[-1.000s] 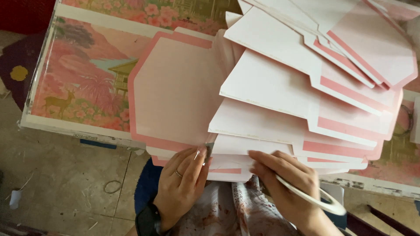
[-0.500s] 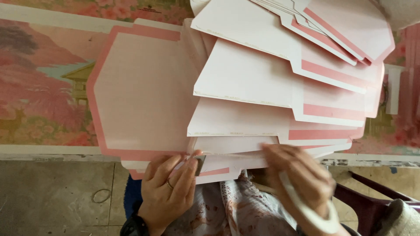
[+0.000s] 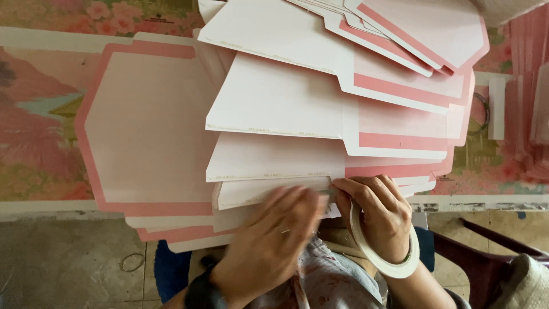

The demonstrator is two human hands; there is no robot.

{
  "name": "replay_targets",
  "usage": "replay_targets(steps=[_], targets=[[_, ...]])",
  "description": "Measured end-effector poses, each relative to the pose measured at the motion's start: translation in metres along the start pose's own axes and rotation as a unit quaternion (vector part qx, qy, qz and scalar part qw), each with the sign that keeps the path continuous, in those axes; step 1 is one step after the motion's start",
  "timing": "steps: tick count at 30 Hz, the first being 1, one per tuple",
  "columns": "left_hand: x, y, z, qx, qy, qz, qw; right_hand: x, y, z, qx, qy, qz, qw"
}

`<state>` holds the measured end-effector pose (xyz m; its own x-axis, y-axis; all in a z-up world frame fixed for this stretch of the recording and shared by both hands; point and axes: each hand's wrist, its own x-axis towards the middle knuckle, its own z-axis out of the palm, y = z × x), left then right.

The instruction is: The person sits on the floor and applies clear tape to the edges of a stack of white paper sheets with pink borders. They use a roll of tape to seal the edges of the papers one by one.

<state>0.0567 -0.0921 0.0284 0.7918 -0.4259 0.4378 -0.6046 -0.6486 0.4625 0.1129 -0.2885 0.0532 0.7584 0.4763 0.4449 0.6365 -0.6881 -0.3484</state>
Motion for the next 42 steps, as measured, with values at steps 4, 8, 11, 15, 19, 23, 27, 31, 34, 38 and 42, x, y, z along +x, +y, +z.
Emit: replay_targets(steps=[4, 8, 11, 15, 19, 23, 27, 31, 34, 38, 42], targets=[[0.05, 0.029, -0.037, -0.055, 0.09, 0.124, 0.987, 0.013, -0.015, -0.02, 0.057, 0.038, 0.027, 0.997], [0.015, 0.012, 0.0, 0.043, 0.03, 0.069, 0.996, 0.014, 0.002, -0.019, 0.054, 0.071, 0.009, 0.996], [0.014, 0.007, 0.005, 0.112, 0.003, 0.035, 0.993, 0.018, 0.014, -0.011, 0.077, 0.043, -0.02, 0.996], [0.024, 0.006, 0.012, 0.083, 0.018, -0.02, 0.996, 0.009, 0.02, -0.023, 0.111, -0.088, -0.001, 0.99], [0.027, 0.01, 0.013, 0.144, -0.007, -0.035, 0.989, 0.009, 0.01, -0.028, 0.072, -0.047, 0.006, 0.996], [0.03, 0.012, 0.015, 0.154, -0.006, -0.045, 0.987, 0.003, -0.002, -0.027, -0.006, -0.013, 0.036, 0.999], [0.025, 0.003, 0.014, 0.125, 0.028, -0.048, 0.991, 0.015, -0.044, -0.022, 0.178, 0.002, -0.038, 0.983], [-0.016, -0.022, -0.021, 0.085, 0.111, -0.085, 0.986, 0.034, -0.062, 0.001, 0.199, -0.061, 0.082, 0.975], [-0.058, -0.03, -0.023, 0.011, 0.179, -0.161, 0.97, 0.048, -0.068, 0.02, 0.239, -0.08, 0.055, 0.966], [-0.073, -0.037, -0.021, -0.001, 0.151, -0.079, 0.985, 0.053, -0.074, 0.033, 0.223, -0.06, 0.052, 0.972], [-0.054, -0.036, -0.027, 0.059, 0.157, -0.069, 0.983, 0.05, -0.068, 0.018, 0.185, -0.091, 0.008, 0.978]])
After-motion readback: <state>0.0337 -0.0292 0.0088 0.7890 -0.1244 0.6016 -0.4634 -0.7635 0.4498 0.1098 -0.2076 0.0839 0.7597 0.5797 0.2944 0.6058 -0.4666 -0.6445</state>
